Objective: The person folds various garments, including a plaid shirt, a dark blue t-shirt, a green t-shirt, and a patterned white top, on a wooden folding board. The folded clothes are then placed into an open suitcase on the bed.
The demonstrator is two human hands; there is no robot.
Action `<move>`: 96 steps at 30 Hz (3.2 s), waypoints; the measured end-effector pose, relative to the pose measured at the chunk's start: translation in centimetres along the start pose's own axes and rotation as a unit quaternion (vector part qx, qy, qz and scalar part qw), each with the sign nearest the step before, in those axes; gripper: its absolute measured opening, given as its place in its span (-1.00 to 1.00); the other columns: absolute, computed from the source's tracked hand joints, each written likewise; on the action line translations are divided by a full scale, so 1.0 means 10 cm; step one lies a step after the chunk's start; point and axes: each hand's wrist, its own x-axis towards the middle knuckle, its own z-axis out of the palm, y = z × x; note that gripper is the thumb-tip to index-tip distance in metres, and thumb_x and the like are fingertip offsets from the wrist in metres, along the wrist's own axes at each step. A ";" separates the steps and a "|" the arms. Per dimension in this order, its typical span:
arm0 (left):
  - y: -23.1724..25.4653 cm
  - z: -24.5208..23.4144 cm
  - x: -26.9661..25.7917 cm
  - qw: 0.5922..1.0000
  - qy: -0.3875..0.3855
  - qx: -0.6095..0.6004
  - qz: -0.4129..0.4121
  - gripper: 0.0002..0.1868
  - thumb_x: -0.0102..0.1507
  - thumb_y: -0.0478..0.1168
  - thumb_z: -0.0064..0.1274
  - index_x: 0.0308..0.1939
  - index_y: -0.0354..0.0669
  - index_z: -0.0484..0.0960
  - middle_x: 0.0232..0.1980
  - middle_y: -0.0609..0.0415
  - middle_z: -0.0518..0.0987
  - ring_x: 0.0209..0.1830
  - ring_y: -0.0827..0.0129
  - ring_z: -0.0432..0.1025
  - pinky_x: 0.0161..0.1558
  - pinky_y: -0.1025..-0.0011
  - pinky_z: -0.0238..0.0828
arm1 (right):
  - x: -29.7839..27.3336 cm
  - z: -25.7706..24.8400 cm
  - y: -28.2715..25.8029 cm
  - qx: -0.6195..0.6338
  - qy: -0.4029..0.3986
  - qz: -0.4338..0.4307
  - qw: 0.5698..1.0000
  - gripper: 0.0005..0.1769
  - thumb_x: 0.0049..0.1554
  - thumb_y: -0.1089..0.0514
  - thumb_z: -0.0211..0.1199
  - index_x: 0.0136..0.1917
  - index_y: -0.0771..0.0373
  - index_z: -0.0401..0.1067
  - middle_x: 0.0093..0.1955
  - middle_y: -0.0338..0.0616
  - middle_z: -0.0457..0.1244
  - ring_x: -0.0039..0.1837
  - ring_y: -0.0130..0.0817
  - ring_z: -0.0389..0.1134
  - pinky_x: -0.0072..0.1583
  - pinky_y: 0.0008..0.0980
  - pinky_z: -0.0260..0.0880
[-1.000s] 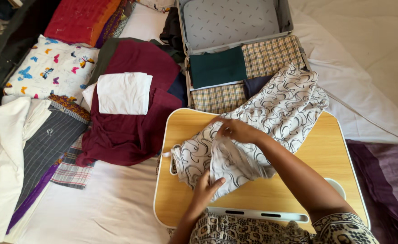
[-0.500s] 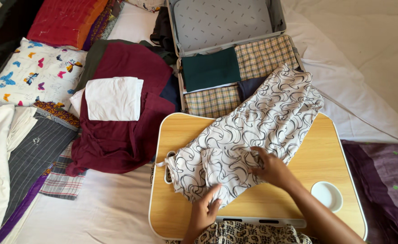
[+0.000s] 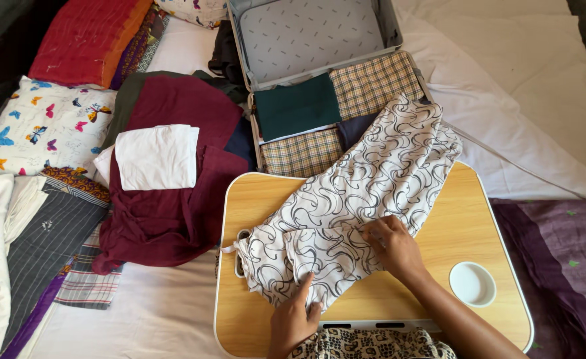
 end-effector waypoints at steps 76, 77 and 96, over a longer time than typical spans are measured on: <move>-0.32 0.50 -0.36 0.977 0.037 -0.175 0.112 -0.26 0.25 -0.11 0.18 0.48 -0.22 0.34 -0.22 -0.10 0.68 -0.60 0.36 0.43 -0.51 0.34 0.41 | 0.40 -0.14 0.09 0.049 -0.260 -0.022 0.964 -0.29 0.16 0.08 0.27 0.52 -0.04 0.10 -0.22 -0.11 0.43 -0.17 -0.10 0.49 -0.05 -0.17 0.48; -0.38 0.53 -0.36 0.987 0.008 -0.133 0.093 -0.23 0.26 -0.02 0.16 0.51 -0.15 0.33 -0.38 -0.05 0.62 -0.64 0.36 0.41 -0.48 0.33 0.39 | 0.38 -0.17 0.12 0.043 -0.251 -0.039 0.966 -0.29 0.15 0.08 0.28 0.51 -0.03 0.13 -0.21 -0.12 0.43 -0.17 -0.11 0.49 -0.05 -0.18 0.48; -0.74 0.04 -0.40 0.957 0.134 0.139 0.217 -0.44 0.16 0.09 0.19 0.27 0.34 0.57 -0.35 0.21 0.69 -0.25 0.37 0.57 0.10 0.14 0.24 | -0.44 0.23 -0.05 -0.032 -0.100 -0.227 0.968 -0.22 0.01 0.41 0.24 0.51 0.25 0.26 0.24 0.01 0.36 0.20 -0.04 0.43 0.25 -0.13 0.46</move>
